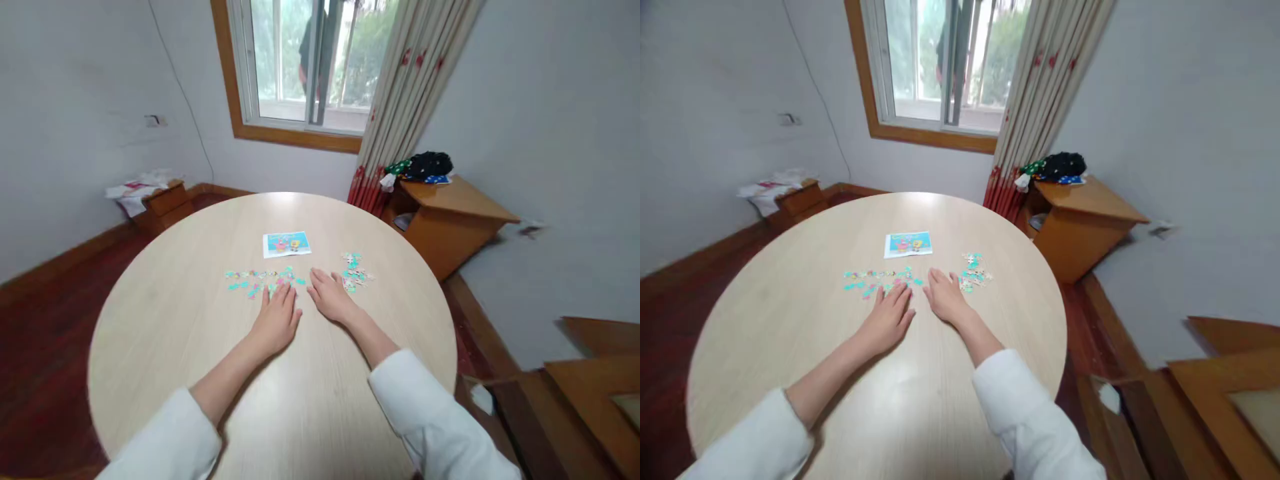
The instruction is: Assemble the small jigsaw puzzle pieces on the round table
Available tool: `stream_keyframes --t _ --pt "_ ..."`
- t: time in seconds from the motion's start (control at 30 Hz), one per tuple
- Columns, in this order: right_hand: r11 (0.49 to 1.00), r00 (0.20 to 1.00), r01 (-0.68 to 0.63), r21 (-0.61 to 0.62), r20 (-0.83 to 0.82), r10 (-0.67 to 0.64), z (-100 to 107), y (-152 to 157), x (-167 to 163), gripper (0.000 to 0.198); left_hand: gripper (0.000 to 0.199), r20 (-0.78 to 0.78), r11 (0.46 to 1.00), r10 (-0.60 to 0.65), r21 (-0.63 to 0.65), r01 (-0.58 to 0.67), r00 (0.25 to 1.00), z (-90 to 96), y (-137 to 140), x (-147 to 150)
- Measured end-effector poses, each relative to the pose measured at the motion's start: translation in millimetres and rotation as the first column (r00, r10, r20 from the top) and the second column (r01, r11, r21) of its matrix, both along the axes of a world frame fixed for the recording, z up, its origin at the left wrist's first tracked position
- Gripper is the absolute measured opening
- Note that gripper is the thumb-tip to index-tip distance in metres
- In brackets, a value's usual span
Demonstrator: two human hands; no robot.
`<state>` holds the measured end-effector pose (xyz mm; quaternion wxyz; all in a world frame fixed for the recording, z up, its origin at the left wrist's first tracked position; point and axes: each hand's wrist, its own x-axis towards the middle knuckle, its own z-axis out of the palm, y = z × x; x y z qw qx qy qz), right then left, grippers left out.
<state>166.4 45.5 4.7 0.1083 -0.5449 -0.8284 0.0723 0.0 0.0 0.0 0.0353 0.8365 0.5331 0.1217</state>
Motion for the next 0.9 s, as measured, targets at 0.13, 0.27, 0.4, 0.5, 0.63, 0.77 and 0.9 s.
stream_keyframes --t 0.13,0.27,0.4,0.5,0.63,0.77,0.9 --pt "0.998 0.997 -0.069 -0.009 -0.039 0.069 7.4 -6.9 -7.1 0.042 0.047 0.010 1.000 -0.006 0.019 0.006 1.000 -1.5 1.5 3.3" --pt "0.980 0.977 -0.199 -0.018 -0.086 0.197 2.9 -12.4 -15.0 0.044 0.050 0.028 1.000 0.001 0.017 -0.001 1.000 -2.9 3.0 3.9" --pt "0.967 0.959 -0.254 0.025 -0.125 0.255 1.6 -12.5 -18.1 0.046 0.052 0.025 1.000 0.016 -0.013 -0.016 1.000 -1.2 3.3 3.4" --pt "0.982 0.976 -0.151 0.114 -0.144 0.166 12.5 -7.9 -11.1 0.040 0.050 0.008 1.000 0.024 -0.013 -0.024 1.000 0.3 2.8 2.9" --pt "0.975 0.970 0.201 0.098 -0.157 -0.185 30.9 3.4 21.1 0.027 0.048 -0.004 0.999 0.039 -0.018 -0.039 0.999 2.4 2.0 2.4" --pt "0.940 0.925 0.340 -0.038 -0.171 -0.341 35.3 12.6 64.6 0.022 0.049 -0.011 0.998 0.037 -0.040 -0.037 0.999 4.3 1.5 2.5" --pt "0.938 0.913 0.310 -0.156 -0.228 -0.339 27.7 14.9 88.8 0.013 0.048 -0.001 0.999 0.033 -0.027 -0.033 0.999 3.6 1.0 3.1"
